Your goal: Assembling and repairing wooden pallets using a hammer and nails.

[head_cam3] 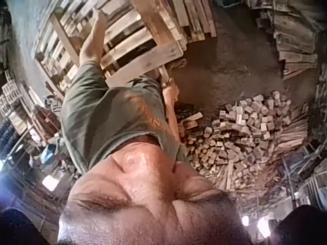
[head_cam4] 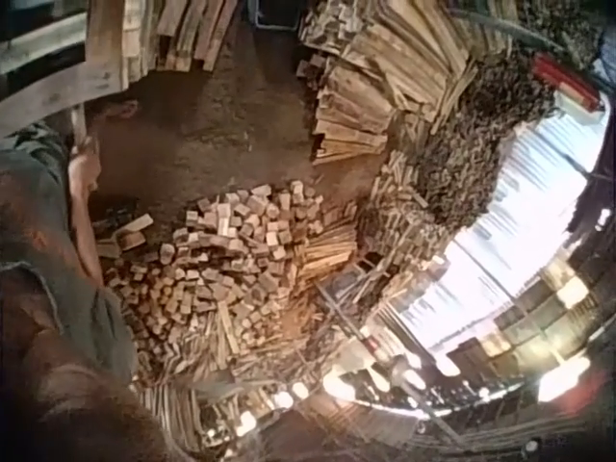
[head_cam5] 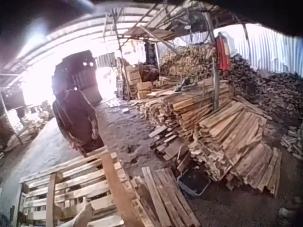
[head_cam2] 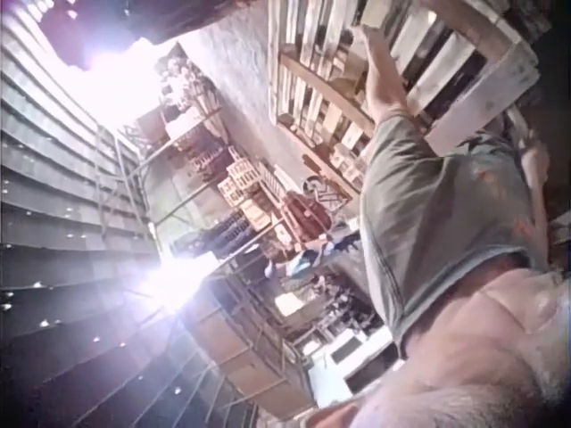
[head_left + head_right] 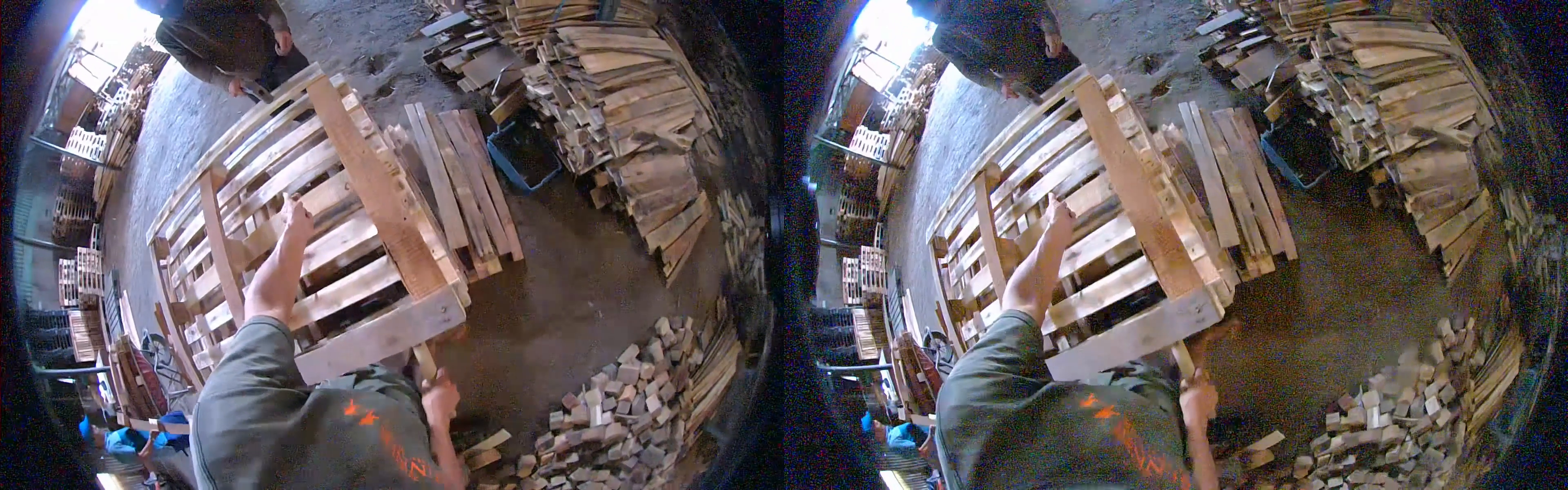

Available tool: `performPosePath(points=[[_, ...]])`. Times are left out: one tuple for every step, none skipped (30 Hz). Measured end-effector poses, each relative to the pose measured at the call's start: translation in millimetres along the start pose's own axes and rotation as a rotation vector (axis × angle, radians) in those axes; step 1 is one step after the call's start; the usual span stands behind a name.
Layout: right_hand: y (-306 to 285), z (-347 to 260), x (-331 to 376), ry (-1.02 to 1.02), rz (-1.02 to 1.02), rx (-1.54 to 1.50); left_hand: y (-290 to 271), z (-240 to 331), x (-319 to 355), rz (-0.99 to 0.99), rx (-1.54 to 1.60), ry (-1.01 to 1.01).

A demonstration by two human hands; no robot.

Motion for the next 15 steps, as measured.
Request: performPosePath(points=[[-10, 0, 2, 0.020, -0.064, 0.044, 11, -1, -6, 0.047, 0.031, -0.002], [-15, 1, 1, 0.049, -0.120, 0.088, 28, -7, -12, 0.085, 0.061, -0.011], [-7, 7, 6, 0.049, -0.075, 0.070, 30, -4, -43, 0.056, 0.109, -0.020], [4, 17, 8, 0.062, -0.023, 0.060, 37, -13, -66, -0.013, 0.099, -0.054], [-1, 17, 9, 0.057, -0.066, 0.168, 55, -8, -94, -0.102, 0.105, -0.065], [-8, 16, 12, 0.055, -0.110, 0.280, 81, -2, -130, -0.336, 0.361, -0.146], [-43, -5, 13, 0.107, -0.247, 0.128, 92, 25, -175, -0.346, 0.379, -0.108], [-70, -21, 11, 0.156, -0.390, -0.024, 113, 60, -208, -0.656, -0.022, 0.037], [-51, -15, 11, 0.209, -0.415, -0.184, 134, 100, -225, -0.929, -0.453, 0.192], [-31, -9, 15, 0.275, -0.462, -0.333, 141, 124, -232, -1.155, -0.918, 0.322], [-61, -30, 11, 0.116, -0.357, -0.012, 135, 92, -225, -1.164, -0.910, 0.263], [-58, -25, 9, 0.201, -0.328, 0.074, 177, -17, -175, -0.925, -0.538, 0.210], [-57, -14, 10, 0.285, -0.289, 0.136, 228, -97, -81, -0.661, -0.213, 0.163], [-34, 11, 12, 0.633, -0.596, 0.006, 237, -98, -32, -0.379, 0.096, 0.151], [-32, 1, 12, 0.555, -0.622, 0.003, 217, -60, -92, -0.427, 0.182, 0.236]])
Point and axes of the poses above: each hand's wrist, its own x-axis away from the middle knuckle, its own y-axis out of the palm, z = x × y, the point moved 2 cm from there along -x, towards the middle knuckle, and after that the axes turned 15 degrees about x, right-handed, at the moved point
